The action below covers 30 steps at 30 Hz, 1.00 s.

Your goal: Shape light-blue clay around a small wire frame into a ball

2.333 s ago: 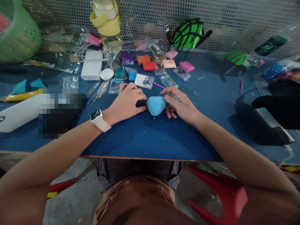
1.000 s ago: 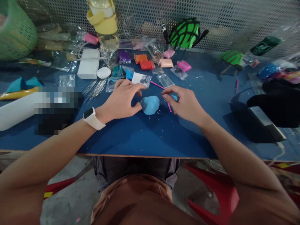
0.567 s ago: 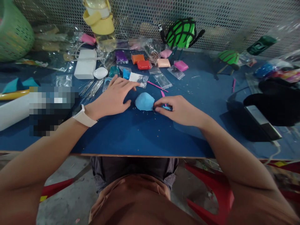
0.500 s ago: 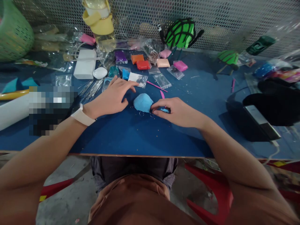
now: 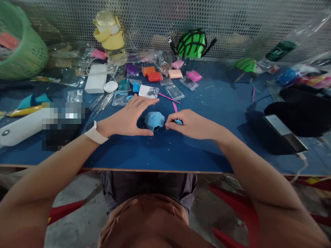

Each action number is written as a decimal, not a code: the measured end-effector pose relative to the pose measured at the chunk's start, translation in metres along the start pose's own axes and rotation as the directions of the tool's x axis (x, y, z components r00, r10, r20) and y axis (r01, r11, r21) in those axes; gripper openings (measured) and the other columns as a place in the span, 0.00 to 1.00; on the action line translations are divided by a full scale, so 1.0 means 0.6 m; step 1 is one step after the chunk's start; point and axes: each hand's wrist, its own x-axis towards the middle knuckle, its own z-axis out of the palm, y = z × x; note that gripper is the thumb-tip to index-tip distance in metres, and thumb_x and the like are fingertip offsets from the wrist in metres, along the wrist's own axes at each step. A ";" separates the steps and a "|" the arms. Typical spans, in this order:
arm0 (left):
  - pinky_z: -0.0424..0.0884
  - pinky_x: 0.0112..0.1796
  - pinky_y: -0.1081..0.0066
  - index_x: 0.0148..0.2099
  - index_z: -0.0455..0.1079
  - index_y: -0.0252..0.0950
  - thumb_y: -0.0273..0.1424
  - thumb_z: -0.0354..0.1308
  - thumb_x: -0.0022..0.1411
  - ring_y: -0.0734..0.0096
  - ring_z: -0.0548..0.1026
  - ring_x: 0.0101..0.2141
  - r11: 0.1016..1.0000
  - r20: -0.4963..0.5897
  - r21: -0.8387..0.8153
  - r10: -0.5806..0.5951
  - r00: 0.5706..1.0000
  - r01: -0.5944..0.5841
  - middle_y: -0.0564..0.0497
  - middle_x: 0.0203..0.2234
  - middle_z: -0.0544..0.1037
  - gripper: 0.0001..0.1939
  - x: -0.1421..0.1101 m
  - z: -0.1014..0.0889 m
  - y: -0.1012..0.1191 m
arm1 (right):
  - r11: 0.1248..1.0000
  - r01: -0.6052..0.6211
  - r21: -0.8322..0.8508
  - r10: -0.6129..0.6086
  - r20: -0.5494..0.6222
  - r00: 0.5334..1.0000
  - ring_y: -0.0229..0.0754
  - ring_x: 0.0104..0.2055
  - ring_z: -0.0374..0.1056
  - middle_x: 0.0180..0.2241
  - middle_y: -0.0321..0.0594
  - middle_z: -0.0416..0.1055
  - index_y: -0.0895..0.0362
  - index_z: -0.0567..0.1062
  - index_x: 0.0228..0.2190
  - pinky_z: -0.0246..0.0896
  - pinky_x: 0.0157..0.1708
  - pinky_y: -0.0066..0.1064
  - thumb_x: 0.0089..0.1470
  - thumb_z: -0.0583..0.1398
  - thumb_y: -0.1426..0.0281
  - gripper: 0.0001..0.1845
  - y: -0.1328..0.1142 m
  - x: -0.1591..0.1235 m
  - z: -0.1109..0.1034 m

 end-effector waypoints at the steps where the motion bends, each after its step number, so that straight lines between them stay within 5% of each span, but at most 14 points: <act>1: 0.48 0.84 0.24 0.90 0.54 0.47 0.63 0.76 0.69 0.26 0.64 0.82 1.000 -0.017 0.006 -0.012 1.000 0.012 0.32 0.82 0.68 0.60 0.002 0.009 0.003 | 1.000 -0.007 0.016 0.008 -0.060 0.998 0.40 0.28 0.66 0.29 0.37 0.78 0.52 0.86 0.36 0.57 0.33 0.38 0.79 0.64 0.43 0.29 0.005 0.002 0.002; 5: 0.46 0.85 0.24 0.90 0.52 0.46 0.53 0.71 0.77 0.30 0.63 0.84 0.999 -0.045 0.046 0.006 0.999 -0.004 0.33 0.83 0.67 0.52 0.006 0.022 0.006 | 0.971 -0.001 0.240 0.066 -0.262 0.963 0.41 0.28 0.57 0.27 0.34 0.61 0.51 0.81 0.33 0.53 0.31 0.38 0.82 0.51 0.36 0.40 0.016 0.010 0.013; 8: 0.52 0.85 0.25 0.88 0.56 0.45 0.50 0.71 0.77 0.31 0.63 0.83 0.999 -0.072 0.045 -0.014 0.997 0.017 0.34 0.82 0.67 0.49 0.005 0.012 0.003 | 0.961 0.034 0.273 0.060 -0.329 0.943 0.42 0.31 0.60 0.33 0.36 0.65 0.50 0.80 0.40 0.57 0.33 0.38 0.83 0.55 0.52 0.22 0.019 0.016 0.017; 11: 0.58 0.83 0.26 0.87 0.59 0.47 0.49 0.72 0.77 0.31 0.64 0.82 0.998 -0.082 0.027 -0.053 0.995 0.056 0.36 0.82 0.67 0.47 0.004 0.003 -0.001 | 0.989 0.070 0.129 -0.008 -0.432 0.902 0.45 0.40 0.71 0.44 0.40 0.76 0.50 0.77 0.49 0.67 0.40 0.40 0.73 0.64 0.64 0.05 0.025 0.021 0.021; 17: 0.53 0.84 0.26 0.86 0.61 0.46 0.50 0.73 0.77 0.32 0.67 0.81 0.998 -0.139 0.060 0.033 0.990 -0.025 0.36 0.80 0.71 0.45 0.003 0.005 -0.003 | 0.967 0.184 0.175 -0.072 -0.506 0.859 0.47 0.46 0.83 0.57 0.44 0.79 0.46 0.72 0.59 0.82 0.47 0.45 0.75 0.62 0.68 0.14 0.035 0.024 0.033; 23: 0.59 0.81 0.24 0.79 0.70 0.50 0.47 0.66 0.82 0.34 0.75 0.76 0.988 -0.305 0.137 0.104 0.947 -0.065 0.37 0.73 0.79 0.30 0.005 0.004 0.037 | 0.918 0.272 0.290 -0.100 -0.493 0.864 0.54 0.61 0.86 0.68 0.44 0.80 0.41 0.69 0.63 0.84 0.69 0.59 0.79 0.62 0.61 0.16 0.013 0.020 0.050; 27: 0.50 0.83 0.19 0.75 0.75 0.56 0.45 0.68 0.82 0.32 0.74 0.77 0.973 -0.214 0.230 0.072 0.974 -0.021 0.44 0.70 0.83 0.24 0.012 0.008 0.094 | 0.909 0.331 0.252 -0.180 -0.480 0.859 0.57 0.73 0.79 0.72 0.47 0.76 0.42 0.64 0.73 0.80 0.75 0.54 0.77 0.65 0.60 0.30 -0.017 0.014 0.080; 30: 0.55 0.85 0.31 0.71 0.78 0.52 0.42 0.52 0.91 0.45 0.79 0.75 0.961 -0.135 0.276 0.073 0.988 -0.034 0.48 0.68 0.86 0.19 0.014 0.013 0.117 | 0.907 0.294 0.301 -0.153 -0.414 0.897 0.59 0.76 0.77 0.73 0.49 0.75 0.42 0.61 0.76 0.80 0.75 0.53 0.77 0.65 0.60 0.34 -0.032 0.009 0.097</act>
